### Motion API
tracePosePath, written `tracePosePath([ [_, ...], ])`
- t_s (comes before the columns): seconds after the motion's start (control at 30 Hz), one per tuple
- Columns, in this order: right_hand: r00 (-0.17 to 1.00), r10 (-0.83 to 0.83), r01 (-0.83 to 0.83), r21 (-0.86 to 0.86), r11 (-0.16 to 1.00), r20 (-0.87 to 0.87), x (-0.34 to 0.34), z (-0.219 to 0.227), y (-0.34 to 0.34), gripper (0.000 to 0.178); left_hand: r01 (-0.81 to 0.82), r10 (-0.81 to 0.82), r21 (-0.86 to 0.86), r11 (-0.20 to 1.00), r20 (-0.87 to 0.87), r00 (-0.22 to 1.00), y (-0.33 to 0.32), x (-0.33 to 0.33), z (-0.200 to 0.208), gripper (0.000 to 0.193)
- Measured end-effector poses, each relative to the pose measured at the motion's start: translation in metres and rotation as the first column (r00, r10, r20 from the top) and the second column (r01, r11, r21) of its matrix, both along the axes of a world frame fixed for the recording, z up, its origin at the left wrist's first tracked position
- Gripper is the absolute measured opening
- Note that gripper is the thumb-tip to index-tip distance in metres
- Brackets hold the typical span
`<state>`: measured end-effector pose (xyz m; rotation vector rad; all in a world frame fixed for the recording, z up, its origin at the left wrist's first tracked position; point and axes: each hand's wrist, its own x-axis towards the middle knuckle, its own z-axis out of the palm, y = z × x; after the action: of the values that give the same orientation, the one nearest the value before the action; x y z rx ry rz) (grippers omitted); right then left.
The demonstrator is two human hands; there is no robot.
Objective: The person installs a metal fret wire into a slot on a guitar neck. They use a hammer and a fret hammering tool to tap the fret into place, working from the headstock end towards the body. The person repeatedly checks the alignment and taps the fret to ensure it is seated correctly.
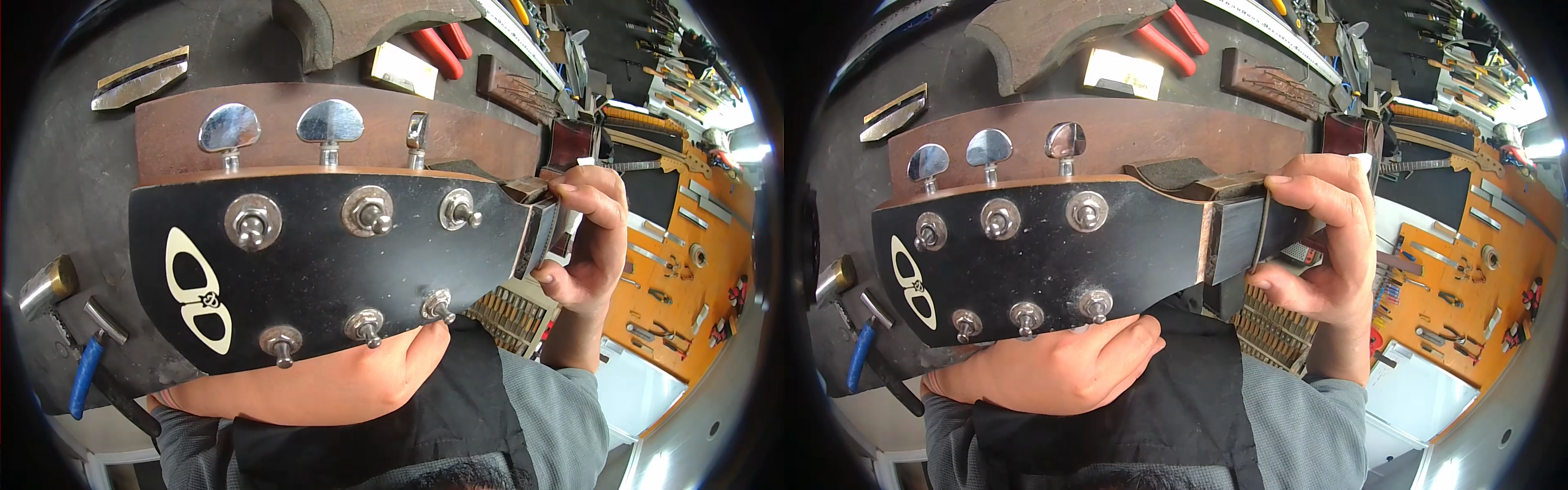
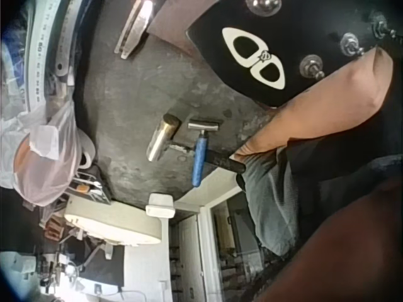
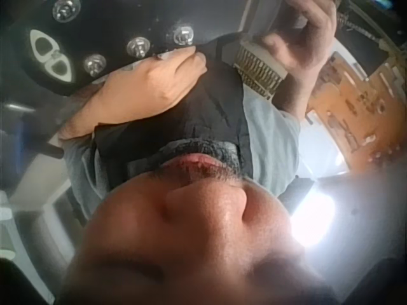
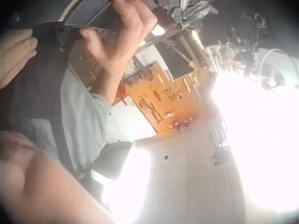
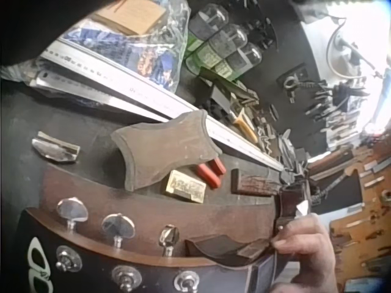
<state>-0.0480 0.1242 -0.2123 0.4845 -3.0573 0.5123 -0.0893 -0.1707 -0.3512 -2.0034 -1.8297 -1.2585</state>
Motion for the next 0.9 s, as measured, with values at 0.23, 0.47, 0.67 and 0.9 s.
tracePosePath([
  [0.23,1.000,-0.001,0.001,-0.011,1.000,0.000,0.000,-0.001,0.000,0.077,-0.015,0.015,0.007,1.000,0.057,0.998,0.000,0.003,-0.001,0.020],
  [0.47,1.000,-0.020,0.020,-0.002,1.000,-0.004,0.001,0.000,-0.004,0.076,-0.016,0.015,0.015,1.000,0.064,0.998,0.000,0.003,-0.001,0.020],
  [0.67,1.000,-0.028,0.028,0.020,0.999,-0.010,0.002,0.001,-0.008,0.076,-0.008,0.008,-0.002,1.000,0.025,1.000,-0.002,-0.001,0.001,0.021],
  [0.9,0.999,-0.031,0.032,0.093,0.995,-0.010,0.004,0.004,-0.012,0.077,0.000,0.000,0.006,1.000,0.041,0.999,-0.003,-0.003,0.001,0.021],
])
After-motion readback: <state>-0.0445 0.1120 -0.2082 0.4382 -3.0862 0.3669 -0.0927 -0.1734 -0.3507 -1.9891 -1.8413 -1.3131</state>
